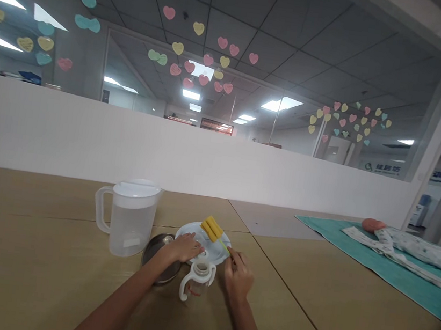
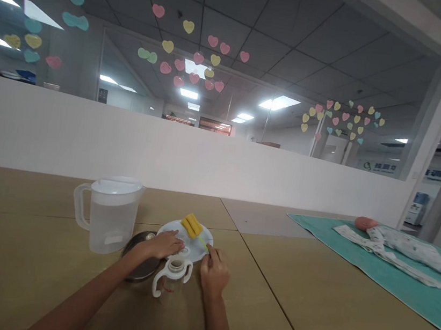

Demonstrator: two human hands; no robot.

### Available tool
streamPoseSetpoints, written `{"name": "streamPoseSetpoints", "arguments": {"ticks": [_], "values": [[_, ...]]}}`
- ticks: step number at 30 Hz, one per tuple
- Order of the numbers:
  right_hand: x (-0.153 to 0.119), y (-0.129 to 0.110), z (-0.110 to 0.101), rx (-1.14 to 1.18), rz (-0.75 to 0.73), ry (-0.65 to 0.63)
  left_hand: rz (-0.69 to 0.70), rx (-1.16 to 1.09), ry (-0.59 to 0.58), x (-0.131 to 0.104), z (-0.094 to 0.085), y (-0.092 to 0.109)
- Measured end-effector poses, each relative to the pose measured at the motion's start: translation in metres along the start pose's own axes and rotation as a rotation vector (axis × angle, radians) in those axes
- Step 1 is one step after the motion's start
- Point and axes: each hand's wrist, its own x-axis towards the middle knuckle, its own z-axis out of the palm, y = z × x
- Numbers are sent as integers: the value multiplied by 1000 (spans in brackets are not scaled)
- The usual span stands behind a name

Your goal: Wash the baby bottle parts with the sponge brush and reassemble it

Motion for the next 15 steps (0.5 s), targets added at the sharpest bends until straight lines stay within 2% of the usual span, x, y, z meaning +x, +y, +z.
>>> {"name": "streamPoseSetpoints", "arguments": {"ticks": [3, 7, 11, 15], "values": [[0, 1, 1, 1, -8, 18, -32, 68, -39, 1, -3, -3], [0, 0, 3, 1, 7, 28, -77, 125, -12, 2, -14, 3], [-1, 0, 2, -27, 4, 17, -79, 121, 89, 1, -28, 15], [-1, 0, 3, -58, -64, 39, 22, 50, 222, -1, -46, 27]]}}
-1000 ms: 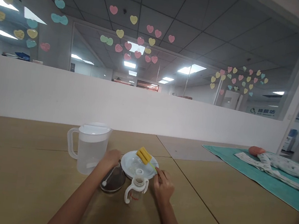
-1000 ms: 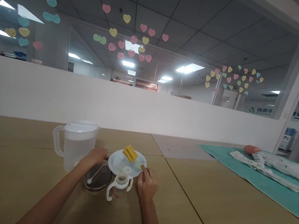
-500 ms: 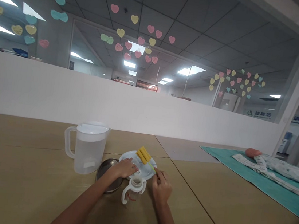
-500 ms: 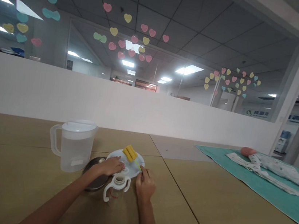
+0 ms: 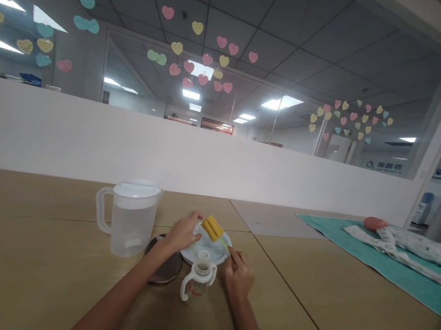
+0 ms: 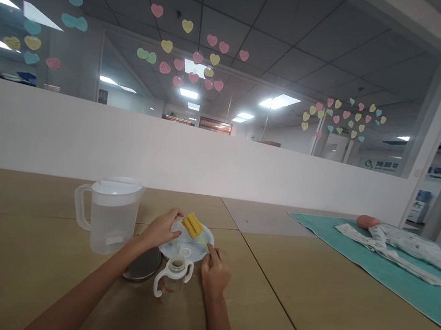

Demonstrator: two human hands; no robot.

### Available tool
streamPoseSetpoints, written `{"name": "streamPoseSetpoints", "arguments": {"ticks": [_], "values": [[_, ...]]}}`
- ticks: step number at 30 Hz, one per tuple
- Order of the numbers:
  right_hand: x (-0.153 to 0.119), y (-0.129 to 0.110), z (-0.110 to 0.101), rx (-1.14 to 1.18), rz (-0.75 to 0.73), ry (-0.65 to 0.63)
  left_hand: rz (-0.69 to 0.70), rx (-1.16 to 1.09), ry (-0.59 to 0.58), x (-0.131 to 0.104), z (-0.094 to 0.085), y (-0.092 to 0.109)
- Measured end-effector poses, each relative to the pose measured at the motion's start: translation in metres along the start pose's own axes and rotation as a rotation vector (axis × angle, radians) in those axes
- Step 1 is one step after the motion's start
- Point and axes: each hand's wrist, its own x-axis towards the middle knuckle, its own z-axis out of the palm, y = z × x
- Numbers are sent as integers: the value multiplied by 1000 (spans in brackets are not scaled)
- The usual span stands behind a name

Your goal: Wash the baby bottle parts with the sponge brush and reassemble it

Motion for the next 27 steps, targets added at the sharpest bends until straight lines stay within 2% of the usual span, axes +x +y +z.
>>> {"name": "streamPoseSetpoints", "arguments": {"ticks": [5, 9, 16, 18, 22, 25, 27], "values": [[1, -1, 0, 29, -120, 35, 115, -164, 43, -1, -27, 12], [5, -1, -3, 140, -193, 56, 62, -308, -127, -6, -38, 22], [7, 3, -3, 215, -236, 114, -146, -371, -346, -13, -30, 30], [5, 3, -2, 214, -213, 119, -79, -325, -331, -12, -32, 28], [2, 4, 0, 144, -136, 95, 87, -237, -184, -10, -47, 22], [2, 5, 0, 109, -91, 84, 105, -116, -54, -10, -62, 13], [2, 5, 1, 102, -55, 93, 69, 9, -19, -12, -69, 2]]}}
